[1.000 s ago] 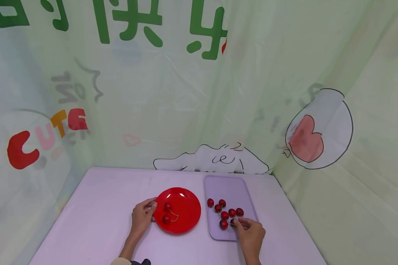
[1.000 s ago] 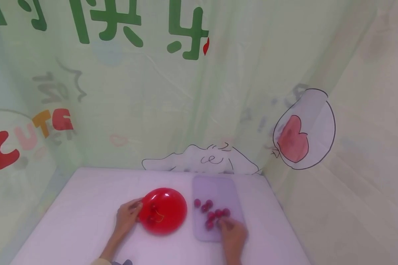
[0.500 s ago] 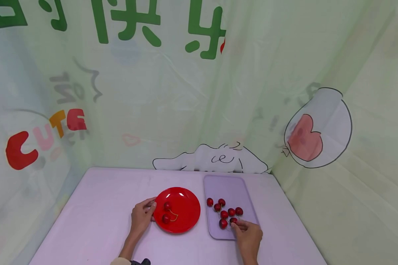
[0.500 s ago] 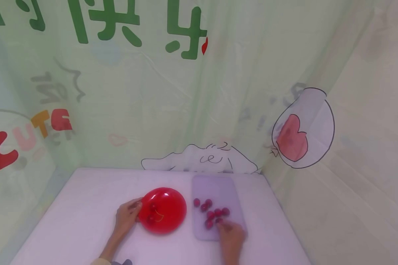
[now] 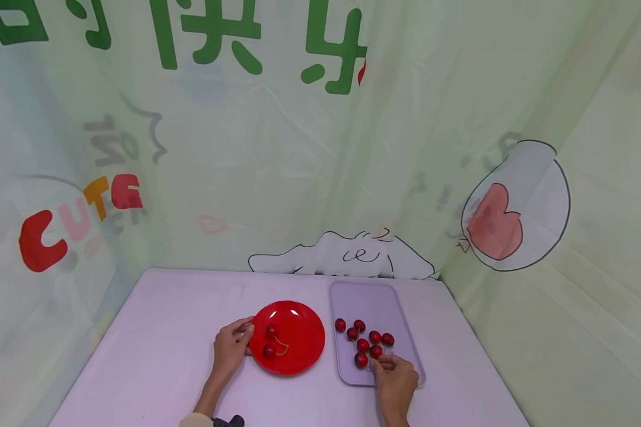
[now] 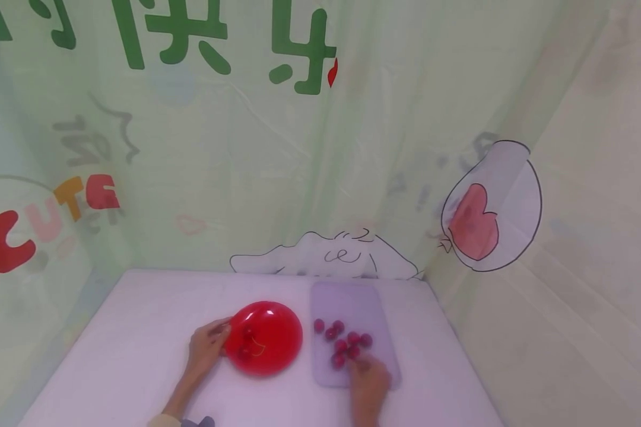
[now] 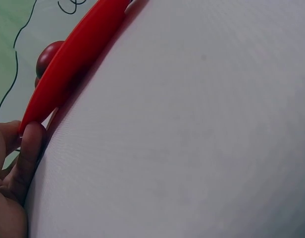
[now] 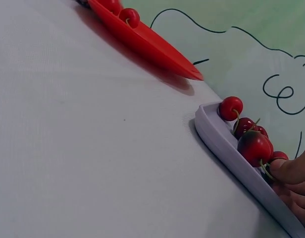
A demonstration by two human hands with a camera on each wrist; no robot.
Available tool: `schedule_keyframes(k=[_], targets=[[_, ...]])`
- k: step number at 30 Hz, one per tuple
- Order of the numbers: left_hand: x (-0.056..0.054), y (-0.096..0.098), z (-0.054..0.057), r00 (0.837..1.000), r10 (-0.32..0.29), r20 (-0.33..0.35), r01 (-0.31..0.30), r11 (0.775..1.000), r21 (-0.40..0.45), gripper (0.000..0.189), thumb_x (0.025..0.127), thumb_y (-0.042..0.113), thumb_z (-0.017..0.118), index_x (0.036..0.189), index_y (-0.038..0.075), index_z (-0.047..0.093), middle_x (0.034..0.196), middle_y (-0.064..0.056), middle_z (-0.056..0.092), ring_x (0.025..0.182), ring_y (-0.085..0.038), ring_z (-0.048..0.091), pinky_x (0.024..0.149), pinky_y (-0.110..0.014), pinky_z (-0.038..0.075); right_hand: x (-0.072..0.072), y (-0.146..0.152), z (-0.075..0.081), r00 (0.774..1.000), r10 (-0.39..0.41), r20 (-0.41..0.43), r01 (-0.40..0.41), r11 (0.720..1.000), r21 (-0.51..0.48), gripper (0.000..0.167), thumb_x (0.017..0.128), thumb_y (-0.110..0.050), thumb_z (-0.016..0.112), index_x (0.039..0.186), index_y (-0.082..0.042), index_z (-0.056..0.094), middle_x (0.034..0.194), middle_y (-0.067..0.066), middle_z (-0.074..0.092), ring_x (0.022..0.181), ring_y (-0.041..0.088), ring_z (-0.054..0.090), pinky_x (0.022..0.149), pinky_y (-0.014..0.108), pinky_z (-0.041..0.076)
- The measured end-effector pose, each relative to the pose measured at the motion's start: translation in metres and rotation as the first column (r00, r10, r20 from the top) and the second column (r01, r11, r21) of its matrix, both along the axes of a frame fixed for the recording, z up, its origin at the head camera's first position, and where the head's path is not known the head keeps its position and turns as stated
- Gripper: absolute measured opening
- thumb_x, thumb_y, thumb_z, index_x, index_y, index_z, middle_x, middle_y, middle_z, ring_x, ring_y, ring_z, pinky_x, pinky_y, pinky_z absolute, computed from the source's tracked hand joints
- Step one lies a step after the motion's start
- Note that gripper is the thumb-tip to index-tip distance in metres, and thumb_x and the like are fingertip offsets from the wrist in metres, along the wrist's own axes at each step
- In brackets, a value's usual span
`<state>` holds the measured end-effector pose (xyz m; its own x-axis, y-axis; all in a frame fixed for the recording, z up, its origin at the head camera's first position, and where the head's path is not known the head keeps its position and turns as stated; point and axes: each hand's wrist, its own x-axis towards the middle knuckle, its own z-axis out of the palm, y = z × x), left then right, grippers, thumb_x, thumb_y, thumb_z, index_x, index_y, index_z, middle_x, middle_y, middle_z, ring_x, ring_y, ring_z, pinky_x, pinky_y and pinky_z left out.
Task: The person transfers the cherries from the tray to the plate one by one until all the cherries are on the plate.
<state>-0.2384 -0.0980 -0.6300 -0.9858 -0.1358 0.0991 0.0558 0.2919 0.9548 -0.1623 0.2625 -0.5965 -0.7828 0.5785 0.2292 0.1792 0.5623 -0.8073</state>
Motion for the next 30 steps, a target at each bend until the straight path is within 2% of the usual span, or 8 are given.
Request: schedule_keyframes(k=[7,13,21,30], targets=[[-0.001,0.001,0.000,1.000,0.002,-0.012,-0.002,1.000,-0.011,0.034,0.108,0.014,0.069,0.140,0.005,0.073,0.121,-0.022,0.078,0.054,-0.009,0.064,0.060,-0.017,0.058,0.001,-0.003,0.004,1.000,-0.011,-0.010,0.011,1.000,-0.019,0.012,0.085,0.001,0.089,0.092,0.008,0.082,0.079,0.021,0.080,0.063,0.014,0.071,0.053,0.018,0.051],[-0.004,0.001,-0.001,1.000,0.003,-0.006,-0.003,1.000,-0.009,0.033,0.109,0.014,0.069,0.141,0.007,0.073,0.122,-0.021,0.078,0.055,-0.009,0.064,0.060,-0.017,0.058,0.001,-0.004,0.010,0.999,0.013,-0.047,-0.019,0.991,-0.130,0.008,0.088,0.005,0.084,0.093,0.011,0.081,0.077,0.022,0.079,0.058,0.012,0.070,0.049,0.018,0.054],[-0.002,0.000,-0.002,1.000,0.001,0.005,-0.001,1.000,0.000,0.034,0.108,0.014,0.069,0.141,0.007,0.073,0.122,-0.021,0.078,0.056,-0.009,0.065,0.060,-0.017,0.058,-0.001,0.001,0.004,0.998,0.036,-0.044,-0.048,0.941,-0.335,0.013,0.092,0.008,0.081,0.103,0.015,0.078,0.078,0.018,0.080,0.056,0.011,0.071,0.051,0.026,0.061],[-0.001,0.000,-0.002,1.000,0.000,-0.004,0.000,1.000,-0.001,0.034,0.108,0.014,0.069,0.141,0.006,0.073,0.122,-0.022,0.078,0.056,-0.011,0.065,0.060,-0.017,0.058,-0.001,0.003,0.002,0.996,0.053,-0.068,-0.079,0.890,-0.449,0.016,0.092,0.012,0.079,0.106,0.020,0.075,0.075,0.011,0.080,0.056,0.008,0.073,0.055,0.027,0.063]])
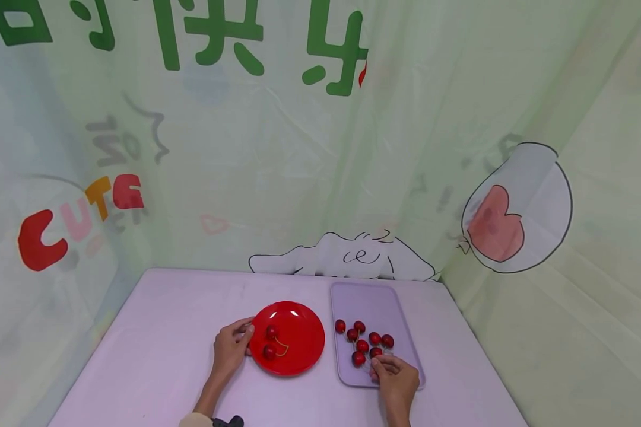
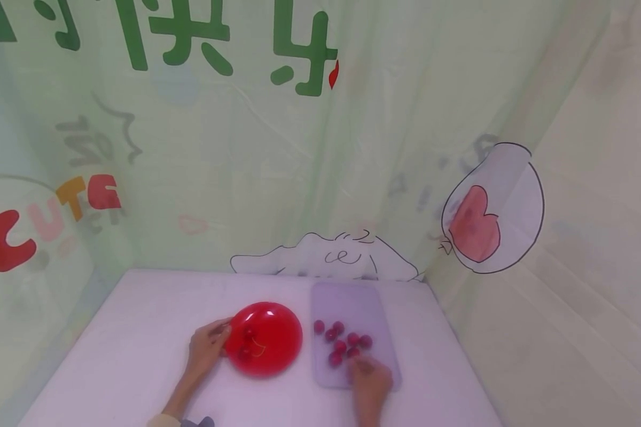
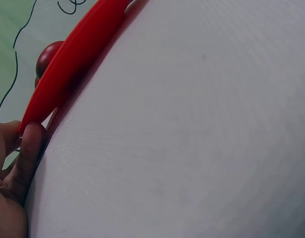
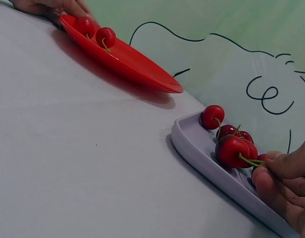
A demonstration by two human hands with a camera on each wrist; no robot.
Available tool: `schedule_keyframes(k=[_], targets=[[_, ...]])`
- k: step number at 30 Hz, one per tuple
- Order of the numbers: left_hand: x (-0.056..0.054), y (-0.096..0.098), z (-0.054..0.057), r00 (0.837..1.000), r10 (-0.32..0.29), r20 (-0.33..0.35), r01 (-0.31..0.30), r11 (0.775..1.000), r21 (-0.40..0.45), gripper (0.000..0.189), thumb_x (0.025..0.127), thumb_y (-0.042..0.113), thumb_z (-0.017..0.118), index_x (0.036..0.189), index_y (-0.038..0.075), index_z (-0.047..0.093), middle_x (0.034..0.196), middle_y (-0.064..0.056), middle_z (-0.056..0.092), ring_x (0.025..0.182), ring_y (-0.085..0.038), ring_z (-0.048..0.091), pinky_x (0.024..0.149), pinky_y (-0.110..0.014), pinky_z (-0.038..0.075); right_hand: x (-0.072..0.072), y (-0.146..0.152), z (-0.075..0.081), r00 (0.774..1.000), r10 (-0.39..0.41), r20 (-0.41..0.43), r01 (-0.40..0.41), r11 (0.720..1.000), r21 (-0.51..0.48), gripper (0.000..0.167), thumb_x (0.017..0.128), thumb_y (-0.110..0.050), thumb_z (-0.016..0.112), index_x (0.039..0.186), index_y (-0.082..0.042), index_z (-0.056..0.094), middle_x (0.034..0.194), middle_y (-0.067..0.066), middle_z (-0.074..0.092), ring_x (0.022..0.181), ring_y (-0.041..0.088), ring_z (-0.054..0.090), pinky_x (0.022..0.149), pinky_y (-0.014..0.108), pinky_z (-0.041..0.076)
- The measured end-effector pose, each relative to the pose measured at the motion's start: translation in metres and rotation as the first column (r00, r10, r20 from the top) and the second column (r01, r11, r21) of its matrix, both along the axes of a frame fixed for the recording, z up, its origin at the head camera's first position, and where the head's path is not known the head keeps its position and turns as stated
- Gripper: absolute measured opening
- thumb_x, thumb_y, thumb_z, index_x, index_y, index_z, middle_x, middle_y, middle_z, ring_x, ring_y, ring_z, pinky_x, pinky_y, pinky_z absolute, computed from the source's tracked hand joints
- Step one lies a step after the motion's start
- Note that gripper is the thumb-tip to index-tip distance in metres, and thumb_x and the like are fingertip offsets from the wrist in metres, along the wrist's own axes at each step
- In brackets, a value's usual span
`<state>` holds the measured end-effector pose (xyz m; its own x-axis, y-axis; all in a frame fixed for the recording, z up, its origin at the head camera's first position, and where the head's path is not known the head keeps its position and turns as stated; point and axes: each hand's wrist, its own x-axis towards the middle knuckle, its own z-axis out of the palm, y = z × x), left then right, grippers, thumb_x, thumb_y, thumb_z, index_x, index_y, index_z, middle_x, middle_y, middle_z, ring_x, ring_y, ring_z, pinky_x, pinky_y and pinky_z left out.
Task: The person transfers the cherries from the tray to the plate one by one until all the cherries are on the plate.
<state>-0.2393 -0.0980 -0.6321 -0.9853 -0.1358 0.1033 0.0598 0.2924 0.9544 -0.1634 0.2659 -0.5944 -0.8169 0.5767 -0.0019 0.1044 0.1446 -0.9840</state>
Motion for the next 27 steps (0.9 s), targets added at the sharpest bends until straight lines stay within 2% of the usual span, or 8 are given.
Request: schedule_keyframes(k=[7,12,16,23,27], targets=[[0.000,-0.001,-0.001,1.000,-0.008,-0.004,0.008,1.000,0.008,0.033,0.108,0.012,0.069,0.140,0.005,0.073,0.121,-0.022,0.078,0.055,-0.010,0.065,0.059,-0.018,0.058,0.000,0.001,-0.002,1.000,-0.013,-0.004,0.012,0.999,-0.030,0.017,0.092,0.011,0.079,0.105,0.020,0.075,0.071,0.007,0.078,0.055,0.007,0.071,0.054,0.024,0.062],[0.000,-0.002,-0.003,1.000,0.001,-0.008,-0.001,1.000,-0.001,0.033,0.108,0.013,0.070,0.140,0.006,0.073,0.121,-0.021,0.078,0.056,-0.009,0.064,0.060,-0.017,0.058,0.000,-0.002,-0.002,1.000,-0.014,0.016,0.014,1.000,-0.024,0.015,0.093,0.010,0.079,0.105,0.018,0.075,0.074,0.010,0.079,0.057,0.008,0.072,0.055,0.024,0.062],[0.000,-0.002,-0.001,1.000,-0.001,-0.017,0.001,1.000,0.003,0.033,0.108,0.013,0.070,0.140,0.006,0.073,0.120,-0.021,0.078,0.055,-0.009,0.064,0.060,-0.017,0.058,-0.002,-0.003,-0.003,1.000,-0.009,-0.004,0.009,0.999,-0.039,0.016,0.093,0.011,0.078,0.105,0.020,0.074,0.075,0.014,0.079,0.057,0.009,0.072,0.055,0.024,0.063],[0.001,-0.001,0.002,1.000,-0.005,-0.015,0.005,1.000,-0.004,0.033,0.108,0.013,0.069,0.140,0.005,0.073,0.120,-0.022,0.078,0.055,-0.009,0.064,0.060,-0.017,0.058,-0.005,0.000,-0.011,1.000,0.007,-0.007,-0.007,0.999,-0.052,0.019,0.093,0.008,0.081,0.107,0.019,0.075,0.079,0.014,0.080,0.060,0.009,0.073,0.058,0.025,0.064],[0.000,0.000,0.002,1.000,-0.002,-0.010,0.002,1.000,-0.008,0.034,0.108,0.013,0.068,0.141,0.005,0.072,0.121,-0.022,0.078,0.056,-0.008,0.063,0.060,-0.017,0.057,-0.005,-0.001,-0.009,1.000,0.006,-0.012,-0.007,0.999,-0.048,0.018,0.093,0.008,0.080,0.107,0.018,0.075,0.081,0.015,0.081,0.061,0.010,0.074,0.059,0.025,0.064]])
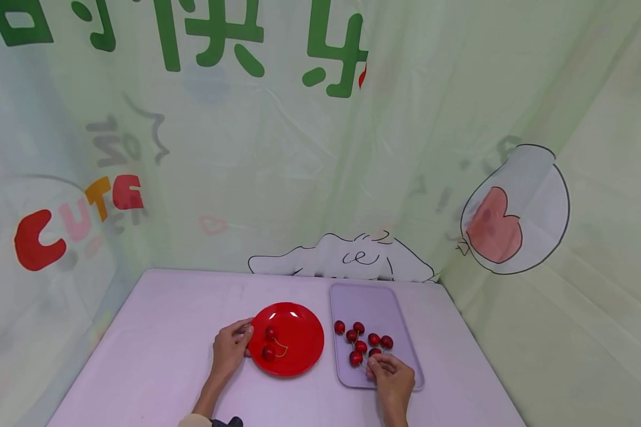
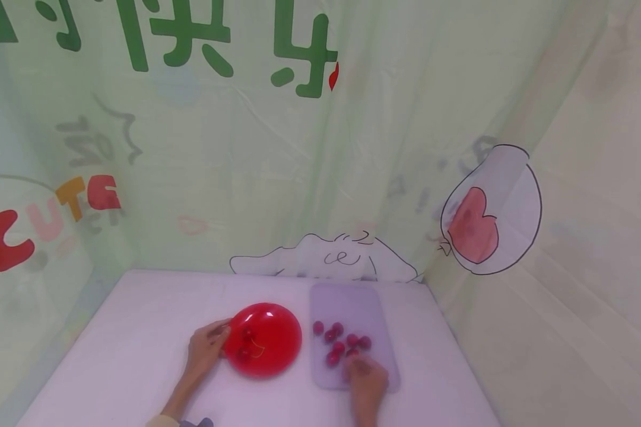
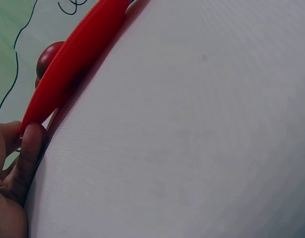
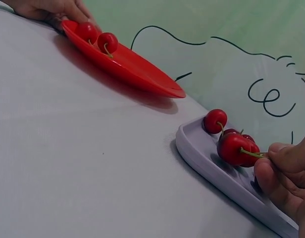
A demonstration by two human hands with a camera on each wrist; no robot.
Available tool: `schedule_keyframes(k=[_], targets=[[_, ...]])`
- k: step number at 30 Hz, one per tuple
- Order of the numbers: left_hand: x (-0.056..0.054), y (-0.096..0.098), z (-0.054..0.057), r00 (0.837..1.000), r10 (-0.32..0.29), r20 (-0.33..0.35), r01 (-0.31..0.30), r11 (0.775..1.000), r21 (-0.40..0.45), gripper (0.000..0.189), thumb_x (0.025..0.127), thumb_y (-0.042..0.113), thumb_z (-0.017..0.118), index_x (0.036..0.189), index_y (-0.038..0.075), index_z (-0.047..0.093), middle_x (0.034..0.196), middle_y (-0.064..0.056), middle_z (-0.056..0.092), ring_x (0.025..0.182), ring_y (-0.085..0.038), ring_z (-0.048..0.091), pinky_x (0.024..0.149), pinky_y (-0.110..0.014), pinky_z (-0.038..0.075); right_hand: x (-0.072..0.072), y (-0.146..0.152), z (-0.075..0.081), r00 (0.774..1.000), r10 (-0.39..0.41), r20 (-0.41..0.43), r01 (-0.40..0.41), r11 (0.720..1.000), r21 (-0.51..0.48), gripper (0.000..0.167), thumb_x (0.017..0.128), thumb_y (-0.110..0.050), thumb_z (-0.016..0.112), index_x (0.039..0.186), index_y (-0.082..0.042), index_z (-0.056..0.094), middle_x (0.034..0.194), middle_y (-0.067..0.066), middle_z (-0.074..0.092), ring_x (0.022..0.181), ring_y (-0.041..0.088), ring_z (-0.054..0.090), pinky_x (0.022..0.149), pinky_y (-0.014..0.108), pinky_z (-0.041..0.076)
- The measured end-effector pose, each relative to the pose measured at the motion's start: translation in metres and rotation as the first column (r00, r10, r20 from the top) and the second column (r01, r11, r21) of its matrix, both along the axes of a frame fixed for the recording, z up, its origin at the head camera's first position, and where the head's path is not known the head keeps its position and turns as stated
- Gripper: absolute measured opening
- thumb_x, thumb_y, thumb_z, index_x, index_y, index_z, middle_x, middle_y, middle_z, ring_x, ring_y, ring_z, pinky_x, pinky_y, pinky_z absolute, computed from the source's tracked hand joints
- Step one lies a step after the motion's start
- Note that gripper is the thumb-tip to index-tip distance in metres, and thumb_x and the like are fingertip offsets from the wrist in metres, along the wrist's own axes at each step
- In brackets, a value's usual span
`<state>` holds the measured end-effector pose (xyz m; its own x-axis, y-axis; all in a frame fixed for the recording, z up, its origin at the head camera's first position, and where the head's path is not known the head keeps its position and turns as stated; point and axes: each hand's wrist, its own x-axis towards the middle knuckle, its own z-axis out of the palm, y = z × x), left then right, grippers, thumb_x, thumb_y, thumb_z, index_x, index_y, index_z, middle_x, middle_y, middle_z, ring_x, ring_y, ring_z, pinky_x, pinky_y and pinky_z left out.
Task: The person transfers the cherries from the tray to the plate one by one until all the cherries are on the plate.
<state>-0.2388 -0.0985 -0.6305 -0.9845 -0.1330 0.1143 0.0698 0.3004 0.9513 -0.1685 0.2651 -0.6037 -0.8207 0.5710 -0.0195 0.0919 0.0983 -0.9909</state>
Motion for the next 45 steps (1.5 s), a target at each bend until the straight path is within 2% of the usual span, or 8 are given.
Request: schedule_keyframes(k=[10,27,34,45], targets=[[-0.002,-0.001,-0.005,1.000,0.000,-0.011,0.000,1.000,-0.004,0.033,0.108,0.014,0.069,0.140,0.006,0.073,0.120,-0.021,0.079,0.054,-0.009,0.063,0.060,-0.017,0.057,0.005,-0.007,0.010,0.999,-0.001,-0.036,0.001,1.000,-0.020,0.016,0.094,0.010,0.078,0.107,0.020,0.073,0.078,0.012,0.080,0.060,0.010,0.074,0.060,0.025,0.065],[-0.001,-0.001,-0.003,1.000,-0.002,-0.003,0.002,1.000,0.007,0.033,0.108,0.012,0.069,0.139,0.005,0.073,0.120,-0.022,0.078,0.054,-0.009,0.063,0.059,-0.017,0.057,0.007,-0.010,0.017,0.998,0.039,-0.050,-0.040,0.999,-0.019,0.018,0.095,0.010,0.078,0.110,0.019,0.073,0.077,0.003,0.080,0.061,0.007,0.075,0.063,0.025,0.066],[-0.003,-0.001,-0.004,1.000,0.002,-0.007,-0.002,1.000,0.001,0.032,0.108,0.013,0.069,0.139,0.006,0.074,0.120,-0.021,0.079,0.055,-0.008,0.063,0.059,-0.017,0.057,0.005,-0.011,0.016,0.996,0.053,-0.078,-0.052,0.999,0.014,0.018,0.094,0.008,0.080,0.108,0.017,0.075,0.079,0.004,0.082,0.063,0.009,0.076,0.064,0.026,0.066],[-0.002,-0.001,-0.003,1.000,-0.005,-0.013,0.005,1.000,0.012,0.033,0.107,0.013,0.070,0.139,0.006,0.074,0.119,-0.021,0.079,0.054,-0.010,0.064,0.060,-0.017,0.058,0.003,-0.014,0.012,0.990,0.080,-0.119,-0.080,0.997,0.006,0.016,0.094,0.010,0.079,0.107,0.019,0.074,0.076,0.001,0.080,0.064,0.015,0.077,0.064,0.028,0.066]])
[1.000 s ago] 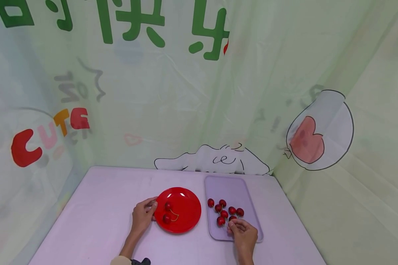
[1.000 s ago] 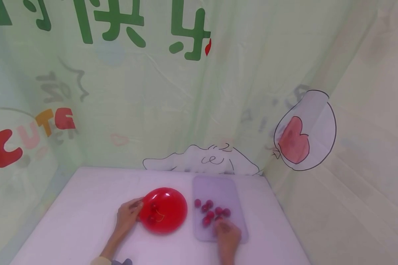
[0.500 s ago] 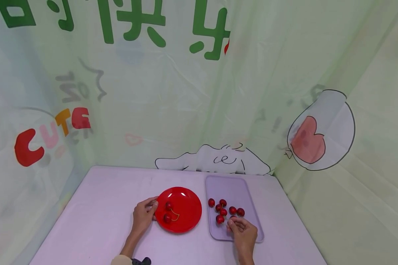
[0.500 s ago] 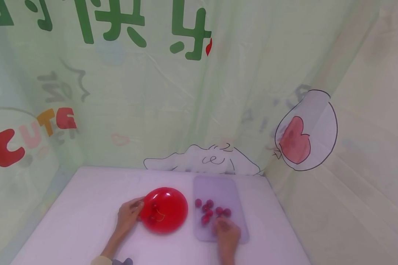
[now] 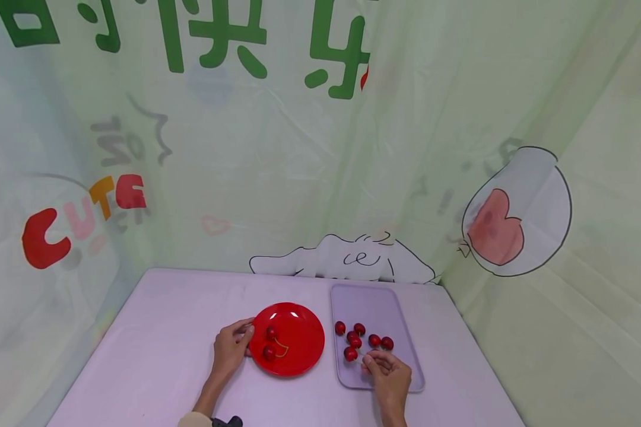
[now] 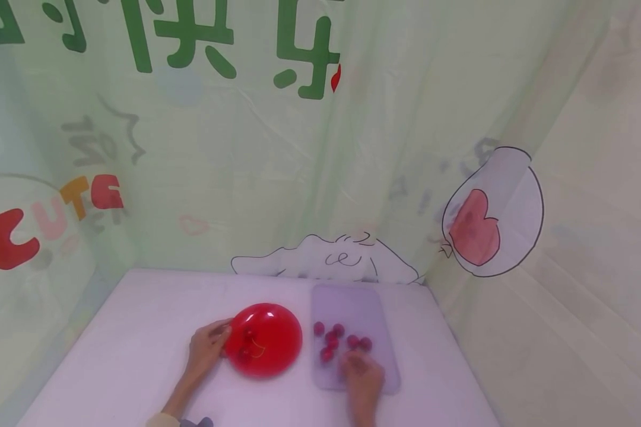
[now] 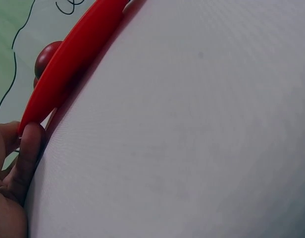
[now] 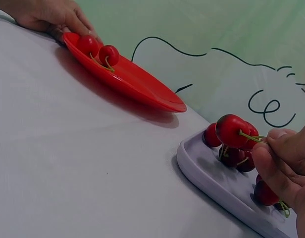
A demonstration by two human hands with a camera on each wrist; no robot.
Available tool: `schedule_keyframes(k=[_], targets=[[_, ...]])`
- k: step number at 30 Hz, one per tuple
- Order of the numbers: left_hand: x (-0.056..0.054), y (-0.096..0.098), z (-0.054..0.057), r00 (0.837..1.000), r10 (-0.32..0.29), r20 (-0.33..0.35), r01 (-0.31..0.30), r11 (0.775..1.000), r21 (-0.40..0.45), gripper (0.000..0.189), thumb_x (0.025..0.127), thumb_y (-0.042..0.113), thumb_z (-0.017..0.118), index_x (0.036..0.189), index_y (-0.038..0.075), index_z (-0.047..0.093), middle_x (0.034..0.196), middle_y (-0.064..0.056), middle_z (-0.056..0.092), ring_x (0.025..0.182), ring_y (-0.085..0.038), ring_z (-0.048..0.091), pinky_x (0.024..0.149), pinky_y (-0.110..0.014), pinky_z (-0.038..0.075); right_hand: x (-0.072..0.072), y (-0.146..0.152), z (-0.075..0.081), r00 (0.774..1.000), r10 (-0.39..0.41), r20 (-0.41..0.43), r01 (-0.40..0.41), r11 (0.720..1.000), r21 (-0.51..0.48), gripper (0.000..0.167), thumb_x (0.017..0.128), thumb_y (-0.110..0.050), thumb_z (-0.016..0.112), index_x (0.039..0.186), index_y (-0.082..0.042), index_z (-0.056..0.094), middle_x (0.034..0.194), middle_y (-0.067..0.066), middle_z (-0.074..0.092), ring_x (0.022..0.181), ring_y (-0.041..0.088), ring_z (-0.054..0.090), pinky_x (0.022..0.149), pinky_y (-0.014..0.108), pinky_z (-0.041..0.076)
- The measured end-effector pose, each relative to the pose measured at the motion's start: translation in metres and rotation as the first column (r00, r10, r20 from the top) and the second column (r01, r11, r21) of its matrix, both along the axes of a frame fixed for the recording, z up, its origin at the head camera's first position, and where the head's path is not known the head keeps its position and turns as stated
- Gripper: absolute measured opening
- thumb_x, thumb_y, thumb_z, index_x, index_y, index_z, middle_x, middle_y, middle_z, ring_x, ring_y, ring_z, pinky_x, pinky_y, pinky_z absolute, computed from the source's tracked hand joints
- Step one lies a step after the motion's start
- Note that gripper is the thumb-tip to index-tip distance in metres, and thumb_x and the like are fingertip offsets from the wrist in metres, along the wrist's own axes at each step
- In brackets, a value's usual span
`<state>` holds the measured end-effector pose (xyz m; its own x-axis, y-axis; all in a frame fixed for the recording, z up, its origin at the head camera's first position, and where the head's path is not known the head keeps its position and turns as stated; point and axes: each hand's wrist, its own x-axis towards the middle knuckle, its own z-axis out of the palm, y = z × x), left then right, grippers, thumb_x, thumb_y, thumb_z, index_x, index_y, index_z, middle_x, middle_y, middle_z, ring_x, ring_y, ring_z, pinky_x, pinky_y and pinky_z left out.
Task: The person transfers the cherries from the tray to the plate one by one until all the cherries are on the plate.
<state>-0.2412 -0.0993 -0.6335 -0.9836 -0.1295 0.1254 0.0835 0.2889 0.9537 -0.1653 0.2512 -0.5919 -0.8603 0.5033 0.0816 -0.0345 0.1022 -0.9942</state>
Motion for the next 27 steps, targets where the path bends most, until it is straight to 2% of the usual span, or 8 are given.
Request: schedule_keyframes(k=[7,15,21,27], targets=[[-0.001,0.001,0.000,1.000,0.012,-0.001,-0.012,1.000,-0.012,0.032,0.107,0.013,0.070,0.139,0.006,0.074,0.118,-0.021,0.079,0.056,-0.009,0.064,0.059,-0.017,0.058,-0.003,-0.004,-0.005,1.000,0.016,-0.014,-0.015,1.000,0.002,0.014,0.094,0.009,0.079,0.105,0.017,0.075,0.080,0.009,0.081,0.063,0.013,0.076,0.065,0.028,0.066],[0.001,0.002,0.001,1.000,0.016,0.000,-0.016,1.000,-0.012,0.033,0.107,0.012,0.070,0.139,0.006,0.074,0.117,-0.020,0.079,0.056,-0.010,0.064,0.060,-0.017,0.058,-0.003,-0.008,-0.004,0.998,0.027,-0.049,-0.028,0.999,-0.017,0.014,0.091,0.013,0.079,0.104,0.018,0.074,0.078,0.007,0.080,0.062,0.012,0.076,0.064,0.027,0.066],[-0.001,0.002,-0.001,1.000,0.016,0.009,-0.016,1.000,-0.015,0.033,0.108,0.014,0.070,0.140,0.007,0.074,0.118,-0.020,0.079,0.056,-0.009,0.064,0.060,-0.017,0.057,-0.005,-0.011,-0.004,0.997,0.050,-0.064,-0.050,0.999,-0.004,0.010,0.089,0.013,0.081,0.098,0.013,0.076,0.077,0.003,0.079,0.062,0.012,0.075,0.063,0.028,0.066],[0.000,0.002,-0.001,1.000,0.015,0.016,-0.015,1.000,-0.010,0.034,0.108,0.015,0.070,0.140,0.007,0.073,0.120,-0.020,0.079,0.057,-0.009,0.063,0.060,-0.017,0.057,-0.003,-0.018,0.002,0.999,0.039,-0.022,-0.038,0.999,0.039,0.009,0.090,0.012,0.081,0.097,0.012,0.076,0.080,0.009,0.080,0.064,0.017,0.077,0.066,0.031,0.067]])
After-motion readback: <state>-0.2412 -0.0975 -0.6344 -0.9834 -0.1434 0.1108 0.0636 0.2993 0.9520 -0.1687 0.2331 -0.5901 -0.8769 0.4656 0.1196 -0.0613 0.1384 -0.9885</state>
